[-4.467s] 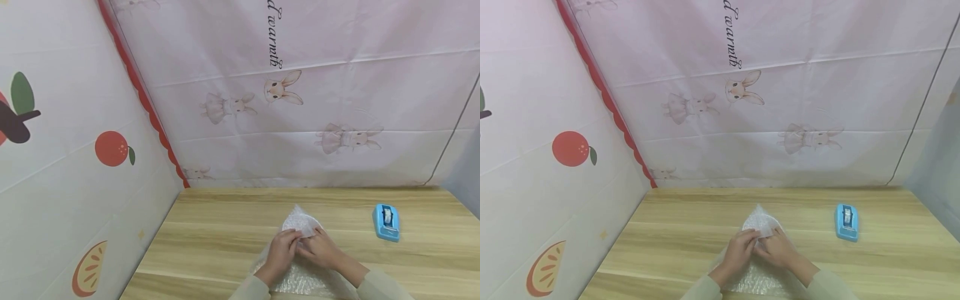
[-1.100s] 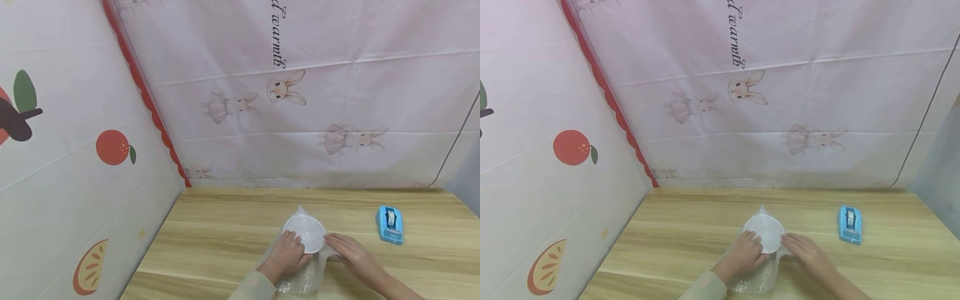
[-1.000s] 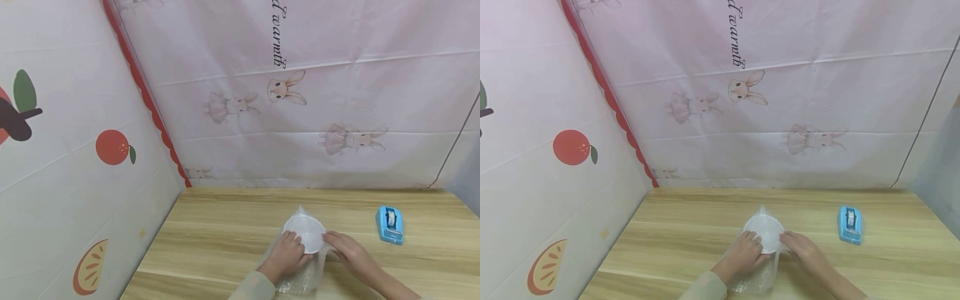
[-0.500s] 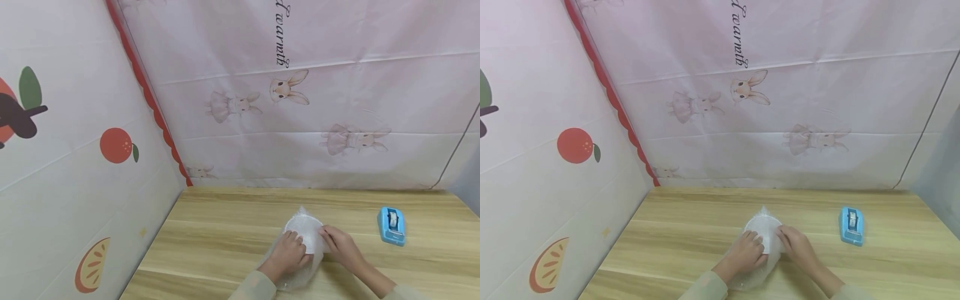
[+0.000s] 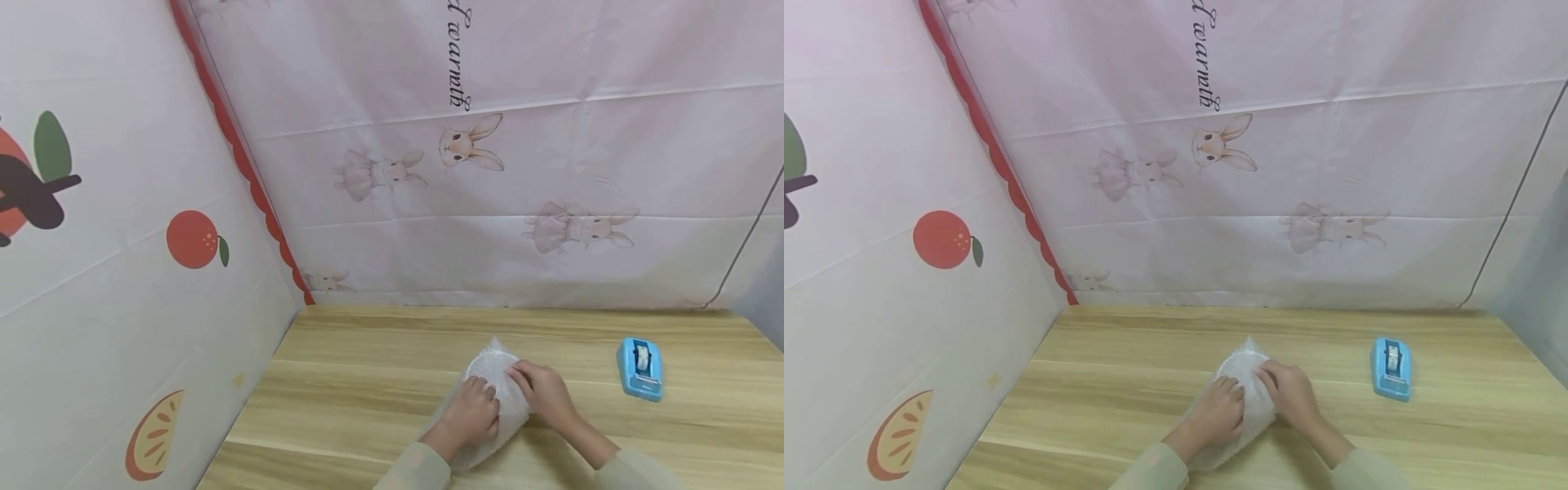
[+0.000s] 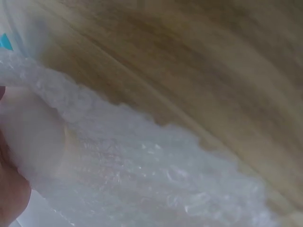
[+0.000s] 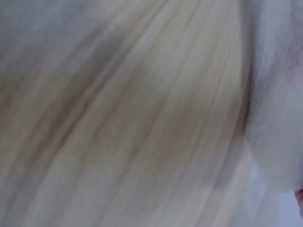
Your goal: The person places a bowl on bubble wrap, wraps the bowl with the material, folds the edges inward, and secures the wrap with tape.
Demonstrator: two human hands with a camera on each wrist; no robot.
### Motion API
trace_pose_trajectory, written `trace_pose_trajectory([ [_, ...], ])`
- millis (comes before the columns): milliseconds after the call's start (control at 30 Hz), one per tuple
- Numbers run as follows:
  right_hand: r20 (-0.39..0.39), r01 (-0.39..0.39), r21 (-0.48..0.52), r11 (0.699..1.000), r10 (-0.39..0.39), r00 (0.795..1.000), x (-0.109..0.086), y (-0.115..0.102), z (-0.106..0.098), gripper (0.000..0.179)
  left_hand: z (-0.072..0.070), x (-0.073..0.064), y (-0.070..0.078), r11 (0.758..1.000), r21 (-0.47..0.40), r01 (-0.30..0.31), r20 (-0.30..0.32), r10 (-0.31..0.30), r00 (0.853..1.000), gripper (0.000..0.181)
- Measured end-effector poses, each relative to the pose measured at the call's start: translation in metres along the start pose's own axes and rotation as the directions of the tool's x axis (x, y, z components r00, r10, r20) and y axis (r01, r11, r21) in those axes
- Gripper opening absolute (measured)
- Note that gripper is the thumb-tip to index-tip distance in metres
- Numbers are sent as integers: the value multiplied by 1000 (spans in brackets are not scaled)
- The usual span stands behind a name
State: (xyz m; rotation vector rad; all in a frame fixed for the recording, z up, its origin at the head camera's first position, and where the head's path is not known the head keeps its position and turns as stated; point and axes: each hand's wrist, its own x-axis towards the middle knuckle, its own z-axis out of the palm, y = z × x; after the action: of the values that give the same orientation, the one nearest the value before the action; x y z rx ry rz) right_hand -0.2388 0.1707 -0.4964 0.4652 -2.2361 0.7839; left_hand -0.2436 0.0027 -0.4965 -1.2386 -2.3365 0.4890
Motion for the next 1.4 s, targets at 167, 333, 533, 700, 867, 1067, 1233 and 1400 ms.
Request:
trace_pose_trajectory([
  [167,63,39,-161,986,-30,998,4,-2,5,15,-2,-2,-2,1000,-6,-15,2,15,1000,24],
  [333,152,16,-256,966,24,988,7,-8,6,16,-5,-3,-8,987,-162,-7,-29,2,1000,18],
  [533,195,-19,-283,959,77,978,9,-14,6,23,-6,-2,-14,734,-674,89,-15,-134,991,25],
  [700,205,1,-308,951,65,977,8,-14,7,24,-3,-3,-14,470,-873,130,11,-247,969,27],
  [867,228,-3,-311,951,77,971,8,-12,7,21,-5,-5,-13,346,-914,212,106,-302,947,28],
  [1067,254,1,-283,959,74,964,10,-8,6,22,-6,-5,-13,332,-910,248,151,-293,944,19],
  [1233,281,-13,-264,964,90,955,13,-4,5,23,-6,-4,-13,311,-916,255,161,-298,941,11],
  [1400,291,5,-269,963,76,954,14,-2,5,24,-7,-5,-14,320,-912,255,165,-283,945,10],
])
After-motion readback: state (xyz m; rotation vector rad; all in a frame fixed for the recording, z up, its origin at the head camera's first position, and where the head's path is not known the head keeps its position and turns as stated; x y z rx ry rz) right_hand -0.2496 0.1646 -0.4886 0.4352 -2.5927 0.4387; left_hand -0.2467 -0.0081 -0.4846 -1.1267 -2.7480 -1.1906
